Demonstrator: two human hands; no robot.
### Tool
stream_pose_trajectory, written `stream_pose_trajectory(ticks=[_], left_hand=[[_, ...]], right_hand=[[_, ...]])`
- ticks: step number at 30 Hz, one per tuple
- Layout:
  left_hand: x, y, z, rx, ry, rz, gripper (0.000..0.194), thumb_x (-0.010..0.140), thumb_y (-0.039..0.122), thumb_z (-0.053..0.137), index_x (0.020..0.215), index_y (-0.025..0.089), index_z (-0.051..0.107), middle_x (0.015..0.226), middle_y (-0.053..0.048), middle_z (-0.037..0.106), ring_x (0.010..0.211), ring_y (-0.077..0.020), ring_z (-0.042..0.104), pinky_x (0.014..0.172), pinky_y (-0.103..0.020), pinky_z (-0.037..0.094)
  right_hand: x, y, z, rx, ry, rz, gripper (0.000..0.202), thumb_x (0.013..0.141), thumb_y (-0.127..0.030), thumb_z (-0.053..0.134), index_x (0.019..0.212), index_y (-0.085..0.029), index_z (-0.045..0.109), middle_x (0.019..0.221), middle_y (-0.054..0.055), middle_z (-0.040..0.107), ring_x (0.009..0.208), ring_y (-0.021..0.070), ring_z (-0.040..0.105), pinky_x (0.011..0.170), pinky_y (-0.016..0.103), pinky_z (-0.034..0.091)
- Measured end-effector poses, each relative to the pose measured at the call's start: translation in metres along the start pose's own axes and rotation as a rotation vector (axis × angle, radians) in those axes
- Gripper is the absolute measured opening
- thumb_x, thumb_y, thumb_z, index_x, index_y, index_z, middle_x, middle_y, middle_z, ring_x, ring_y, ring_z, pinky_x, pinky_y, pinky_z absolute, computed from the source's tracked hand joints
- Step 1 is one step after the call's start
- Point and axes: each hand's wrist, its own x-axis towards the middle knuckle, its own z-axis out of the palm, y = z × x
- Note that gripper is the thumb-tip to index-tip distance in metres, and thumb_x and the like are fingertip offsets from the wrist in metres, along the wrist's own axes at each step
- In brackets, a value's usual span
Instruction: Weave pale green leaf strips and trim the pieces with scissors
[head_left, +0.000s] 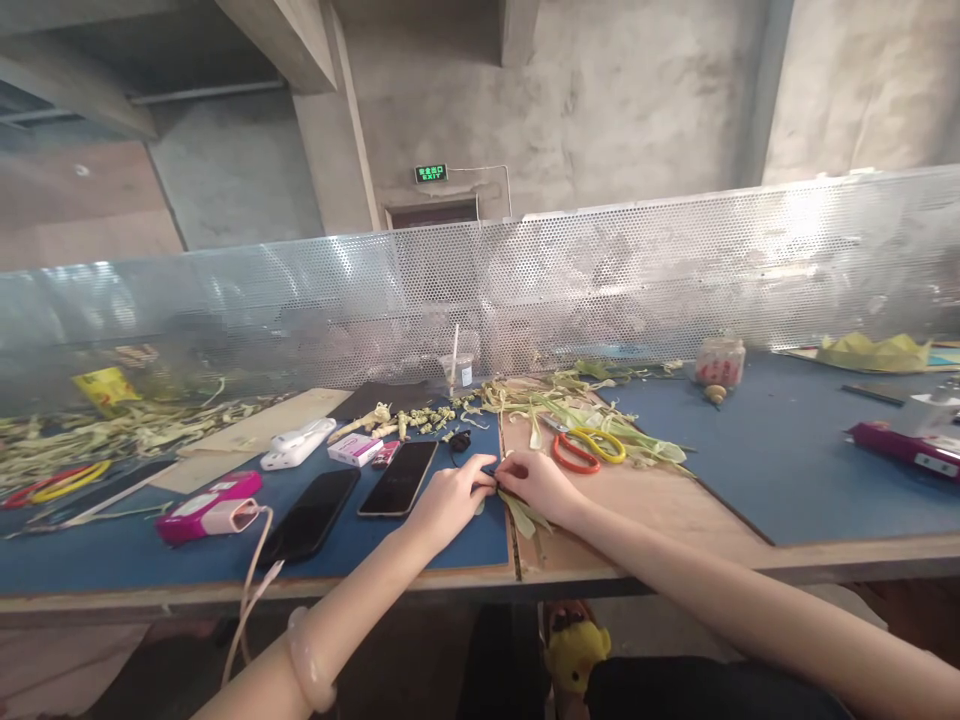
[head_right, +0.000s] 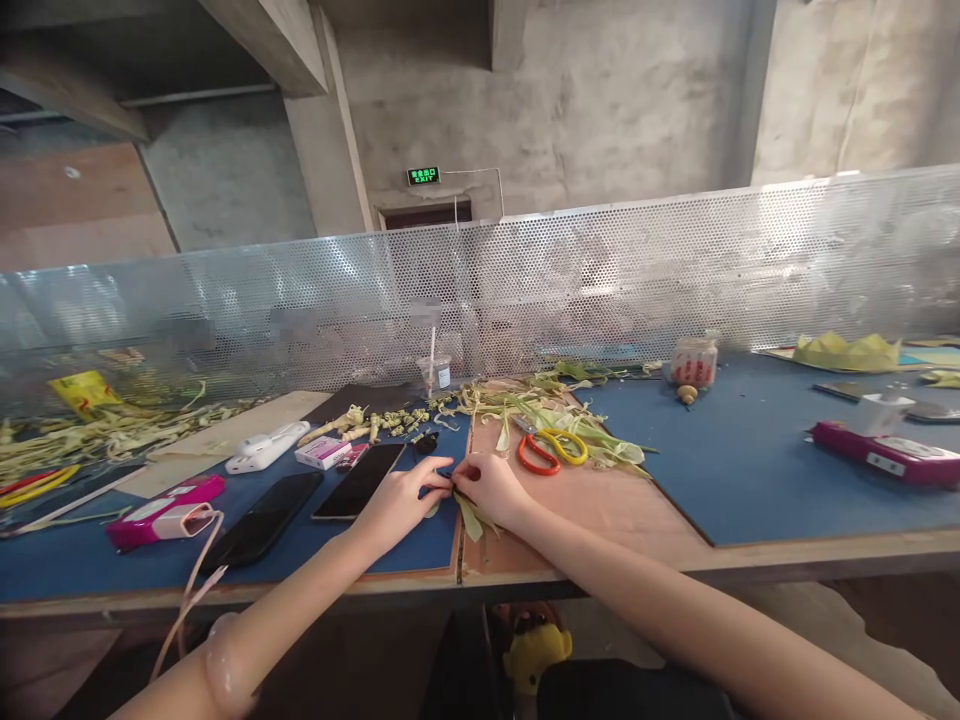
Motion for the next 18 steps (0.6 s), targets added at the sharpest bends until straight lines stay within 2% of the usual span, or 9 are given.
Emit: stream_pose_trajectory(ticks=[6, 14, 18], left_hand=[[0.000, 0.003, -0.001, -0.053, -0.001, 0.002, 0.043, 0.076, 0.019, 0.048, 0.118, 0.027, 0.040, 0.091, 0.003, 0.068, 0.087, -0.0137, 0.062, 0.078, -0.024, 0.045], [-0.002, 0.005, -0.003, 0.033, -0.019, -0.001, 0.041, 0.077, 0.019, 0.047, 0.117, 0.028, 0.042, 0.090, 0.004, 0.068, 0.087, -0.0157, 0.063, 0.077, -0.026, 0.044], [-0.004, 0.011, -0.008, -0.020, 0.001, -0.046, 0.037, 0.078, 0.026, 0.046, 0.115, 0.025, 0.043, 0.088, 0.002, 0.069, 0.089, -0.0184, 0.062, 0.080, -0.028, 0.042]], right_hand=[[0.001, 0.001, 0.000, 0.029, -0.021, 0.003, 0.014, 0.071, -0.019, 0.051, 0.073, -0.015, 0.064, 0.075, 0.003, 0.066, 0.069, 0.0132, 0.057, 0.066, 0.024, 0.043], [0.000, -0.001, 0.000, 0.063, -0.018, 0.030, 0.015, 0.071, -0.022, 0.051, 0.072, -0.015, 0.065, 0.073, 0.003, 0.065, 0.069, 0.0136, 0.057, 0.066, 0.025, 0.043], [0.001, -0.002, 0.000, 0.088, -0.018, 0.038, 0.015, 0.071, -0.023, 0.052, 0.072, -0.015, 0.064, 0.072, 0.003, 0.065, 0.068, 0.0134, 0.056, 0.065, 0.024, 0.042]])
